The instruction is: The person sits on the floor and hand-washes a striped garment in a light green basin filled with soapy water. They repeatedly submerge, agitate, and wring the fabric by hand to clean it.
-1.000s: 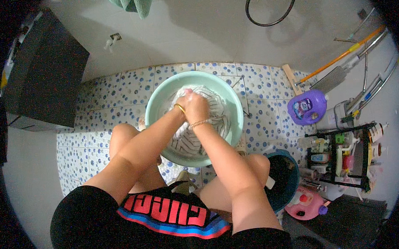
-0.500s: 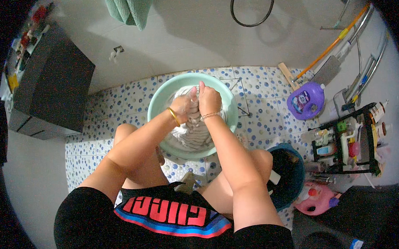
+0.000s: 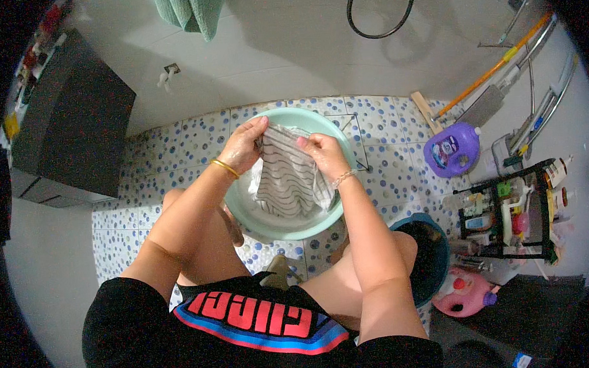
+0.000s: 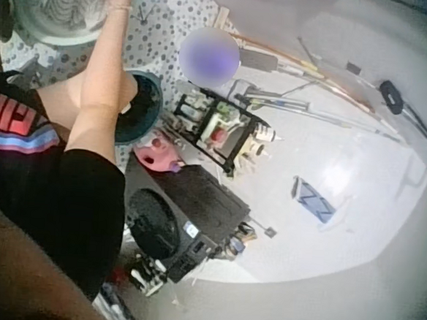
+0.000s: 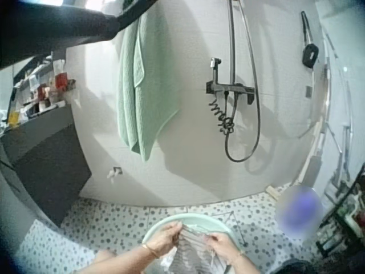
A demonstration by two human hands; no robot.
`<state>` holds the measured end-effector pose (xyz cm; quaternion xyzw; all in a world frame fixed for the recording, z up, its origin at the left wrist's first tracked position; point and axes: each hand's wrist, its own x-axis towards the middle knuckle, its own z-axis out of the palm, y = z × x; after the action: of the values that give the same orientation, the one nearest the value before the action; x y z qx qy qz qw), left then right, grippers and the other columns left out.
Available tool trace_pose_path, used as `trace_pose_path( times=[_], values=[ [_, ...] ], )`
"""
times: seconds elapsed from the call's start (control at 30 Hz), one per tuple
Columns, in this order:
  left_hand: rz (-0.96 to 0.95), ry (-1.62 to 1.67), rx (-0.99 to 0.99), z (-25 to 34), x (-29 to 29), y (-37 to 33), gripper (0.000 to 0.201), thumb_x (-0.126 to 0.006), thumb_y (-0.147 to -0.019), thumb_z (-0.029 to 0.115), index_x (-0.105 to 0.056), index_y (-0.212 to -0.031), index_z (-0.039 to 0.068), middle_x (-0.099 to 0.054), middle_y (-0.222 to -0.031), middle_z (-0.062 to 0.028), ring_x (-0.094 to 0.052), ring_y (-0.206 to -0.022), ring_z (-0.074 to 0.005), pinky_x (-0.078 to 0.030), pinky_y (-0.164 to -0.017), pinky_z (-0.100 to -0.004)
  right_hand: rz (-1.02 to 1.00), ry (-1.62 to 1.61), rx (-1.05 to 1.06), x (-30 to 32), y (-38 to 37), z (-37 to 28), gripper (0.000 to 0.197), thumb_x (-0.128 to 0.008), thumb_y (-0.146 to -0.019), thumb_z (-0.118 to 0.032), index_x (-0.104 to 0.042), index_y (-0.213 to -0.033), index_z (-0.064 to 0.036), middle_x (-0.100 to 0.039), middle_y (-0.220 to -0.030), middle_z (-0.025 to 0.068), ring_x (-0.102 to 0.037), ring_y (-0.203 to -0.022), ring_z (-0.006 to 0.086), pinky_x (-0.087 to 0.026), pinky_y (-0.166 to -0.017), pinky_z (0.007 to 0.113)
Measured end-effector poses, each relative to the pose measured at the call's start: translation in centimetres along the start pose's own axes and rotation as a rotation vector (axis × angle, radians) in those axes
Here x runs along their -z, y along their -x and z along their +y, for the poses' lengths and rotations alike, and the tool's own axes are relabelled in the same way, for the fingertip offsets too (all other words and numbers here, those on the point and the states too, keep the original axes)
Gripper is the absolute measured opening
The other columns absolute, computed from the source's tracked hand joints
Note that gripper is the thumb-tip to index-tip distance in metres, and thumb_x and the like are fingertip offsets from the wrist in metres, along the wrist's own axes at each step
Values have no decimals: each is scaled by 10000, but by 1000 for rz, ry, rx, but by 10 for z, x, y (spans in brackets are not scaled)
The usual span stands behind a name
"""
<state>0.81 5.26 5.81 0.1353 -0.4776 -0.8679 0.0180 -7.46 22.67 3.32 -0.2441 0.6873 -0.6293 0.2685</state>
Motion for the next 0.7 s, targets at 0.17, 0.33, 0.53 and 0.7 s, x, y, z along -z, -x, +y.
trace_pose_path(
  times=[0.17,0.33,0.53,0.7],
  values=[
    [251,25,68,-22,-9,-17,198,-443,-858,221,-499,-905,37,-536,-753,-40,-528,-642,-140,-464,-583,-267,375,9,121,-12,-11,6,234,-589,-775,-218,-496,-714,-12,-484,-603,-1,-396,-542,65,-334,-478,236],
    [338,211,234,-53,-10,-36,243,-426,-868,227,-504,-858,-3,-532,-758,-61,-502,-598,-153,-443,-555,-299,302,712,453,-68,9,-15,359,-483,-816,-287,-479,-576,-19,-500,-556,189,-507,-538,363,-404,-488,388],
    [267,115,316,-54,-14,-33,351,-434,-842,378,-520,-818,39,-542,-716,-77,-517,-670,-189,-434,-626,-362,497,844,378,-58,-23,-5,386,-441,-834,-275,-515,-550,-23,-521,-553,189,-518,-497,344,-411,-457,396],
    [284,28,304,-56,-23,-34,370,-422,-821,459,-528,-828,104,-534,-707,-33,-485,-680,-153,-375,-675,-305,564,836,411,-52,-33,-2,444,-464,-831,-289,-502,-499,3,-479,-462,166,-502,-446,311,-386,-423,349]
  ],
)
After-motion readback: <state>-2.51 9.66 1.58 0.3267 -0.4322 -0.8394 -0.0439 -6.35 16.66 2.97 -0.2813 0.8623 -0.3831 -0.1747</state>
